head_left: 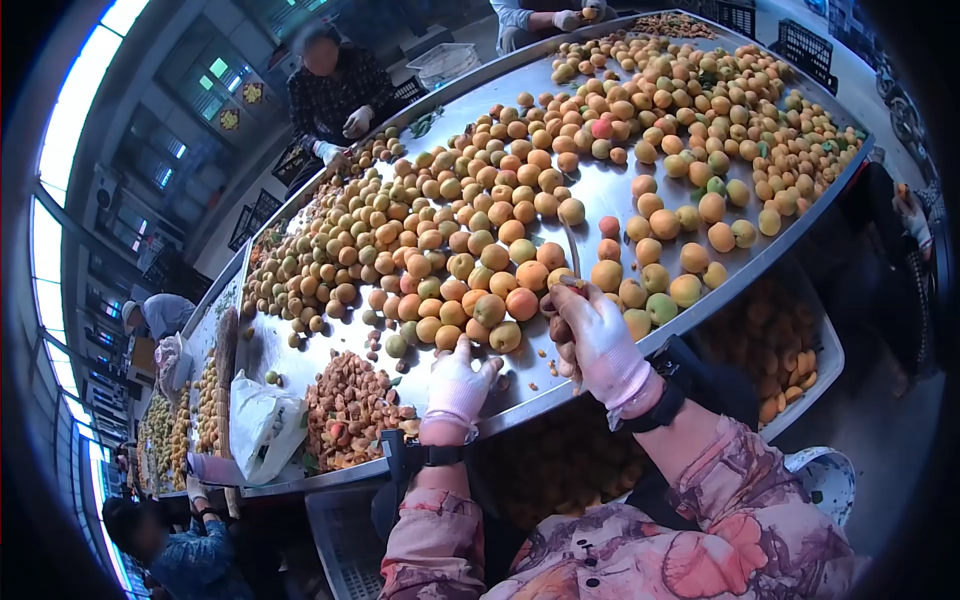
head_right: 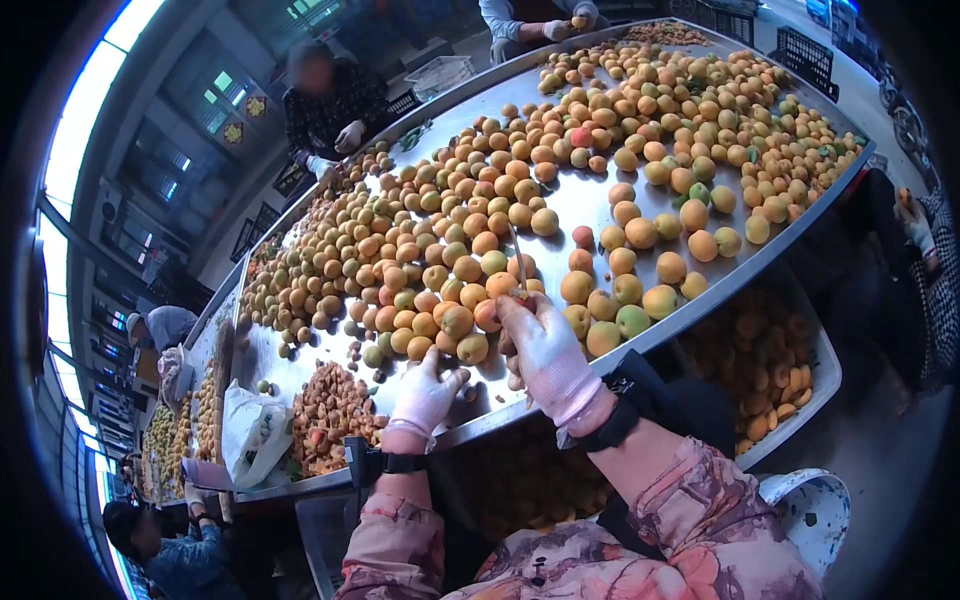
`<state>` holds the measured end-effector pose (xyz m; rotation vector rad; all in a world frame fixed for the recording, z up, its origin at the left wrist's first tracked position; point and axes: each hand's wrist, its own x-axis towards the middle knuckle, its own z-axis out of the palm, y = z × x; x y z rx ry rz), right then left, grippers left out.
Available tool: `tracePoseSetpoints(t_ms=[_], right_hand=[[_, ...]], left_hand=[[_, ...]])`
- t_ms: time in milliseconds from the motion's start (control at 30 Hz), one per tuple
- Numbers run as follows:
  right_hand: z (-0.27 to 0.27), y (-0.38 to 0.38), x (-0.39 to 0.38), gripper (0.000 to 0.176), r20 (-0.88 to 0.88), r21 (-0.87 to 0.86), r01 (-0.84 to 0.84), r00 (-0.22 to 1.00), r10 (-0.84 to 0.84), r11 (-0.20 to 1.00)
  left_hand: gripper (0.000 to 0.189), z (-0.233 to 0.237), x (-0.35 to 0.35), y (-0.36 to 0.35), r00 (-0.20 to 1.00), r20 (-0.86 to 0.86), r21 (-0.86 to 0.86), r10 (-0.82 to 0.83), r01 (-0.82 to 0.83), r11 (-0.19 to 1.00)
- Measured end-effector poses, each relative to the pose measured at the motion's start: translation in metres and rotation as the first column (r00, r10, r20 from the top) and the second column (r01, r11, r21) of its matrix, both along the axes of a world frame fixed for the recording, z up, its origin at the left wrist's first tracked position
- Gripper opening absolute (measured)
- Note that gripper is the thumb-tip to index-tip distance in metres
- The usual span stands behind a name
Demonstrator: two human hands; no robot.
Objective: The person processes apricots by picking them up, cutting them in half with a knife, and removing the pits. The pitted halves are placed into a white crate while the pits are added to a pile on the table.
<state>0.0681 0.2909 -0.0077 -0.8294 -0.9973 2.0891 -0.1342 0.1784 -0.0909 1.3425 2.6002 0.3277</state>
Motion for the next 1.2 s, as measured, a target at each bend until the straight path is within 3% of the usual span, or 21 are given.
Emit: tracePoseSetpoints(t_ms=[100,200,333,400,467,533,600,633,667,700,733,800,867,967,1067,1100,1133,1200], right_hand=[[0.002,0.007,0.001,0.024,-0.014,-0.038,-0.006,1.000,0.005,0.999],[0.000,0.012,-0.002,0.025,-0.019,-0.036,-0.016,1.000,0.015,0.999],[-0.006,0.020,-0.001,0.024,-0.070,-0.094,-0.023,0.997,0.017,0.995],[-0.008,0.025,0.002,0.024,-0.092,-0.111,-0.013,0.996,0.002,0.994],[-0.008,0.029,0.007,0.024,-0.110,-0.111,-0.001,0.994,-0.011,0.994],[-0.006,0.032,0.012,0.024,-0.102,-0.082,-0.015,0.995,0.007,0.997],[-0.007,0.032,0.011,0.024,-0.059,0.009,-0.037,0.998,0.037,0.999],[-0.010,0.031,0.010,0.024,-0.016,0.085,-0.053,0.998,0.054,0.995],[-0.012,0.029,0.009,0.024,0.030,0.161,-0.072,0.997,0.068,0.984],[-0.013,0.029,0.011,0.028,0.082,0.158,-0.157,0.986,0.145,0.975],[-0.015,0.029,0.010,0.028,0.106,0.221,-0.171,0.983,0.150,0.960],[-0.020,0.028,0.008,0.030,0.160,0.341,-0.201,0.975,0.154,0.918],[-0.018,0.029,0.009,0.030,0.187,0.372,-0.224,0.969,0.164,0.901],[-0.030,0.030,0.005,0.031,0.172,0.483,-0.206,0.975,0.138,0.851],[-0.026,0.027,0.006,0.032,0.171,0.463,-0.249,0.967,0.190,0.851],[-0.022,0.024,0.005,0.032,0.267,0.498,-0.279,0.950,0.161,0.821],[-0.028,0.021,0.001,0.031,0.279,0.509,-0.294,0.946,0.168,0.809],[-0.045,0.010,-0.010,0.030,0.303,0.532,-0.328,0.935,0.186,0.781]], left_hand=[[0.060,-0.010,0.003,0.019,1.000,-0.005,0.079,0.014,-0.014,0.997],[0.053,-0.005,0.020,0.026,0.993,-0.119,0.008,-0.012,0.013,1.000],[0.033,-0.009,0.022,0.006,0.960,0.171,0.094,-0.223,0.209,0.973],[0.030,0.017,0.013,-0.016,0.941,0.274,-0.055,-0.198,0.221,0.974],[0.029,0.026,-0.021,-0.045,0.974,0.178,-0.341,-0.143,0.197,0.919],[0.029,0.034,-0.051,-0.072,0.951,-0.236,-0.616,-0.199,0.012,0.787],[0.035,0.055,-0.052,-0.067,0.974,-0.212,-0.580,-0.082,-0.058,0.813],[0.038,0.044,-0.060,-0.068,0.995,-0.102,-0.307,-0.020,-0.012,0.952],[0.040,0.052,-0.043,-0.048,0.999,0.022,-0.092,0.029,-0.026,0.995],[0.042,0.044,-0.037,-0.030,0.967,0.247,0.084,0.068,-0.091,0.992],[0.047,0.034,-0.033,-0.012,0.936,0.353,0.235,0.012,-0.101,0.967],[0.054,0.037,-0.007,0.030,0.869,0.485,0.231,0.101,-0.238,0.943],[0.059,0.004,-0.012,0.055,0.951,0.307,0.206,0.032,-0.099,0.974],[0.062,-0.023,-0.010,0.069,0.940,0.342,0.413,-0.009,-0.141,0.900],[0.070,-0.019,-0.010,0.053,0.817,0.572,0.479,-0.071,-0.263,0.837],[0.067,-0.004,-0.001,0.044,0.791,0.604,0.509,-0.094,-0.293,0.810],[0.061,0.011,0.011,0.033,0.607,0.774,0.508,-0.179,-0.427,0.748],[0.057,0.037,0.022,0.012,0.580,0.784,0.496,-0.223,-0.369,0.786]])
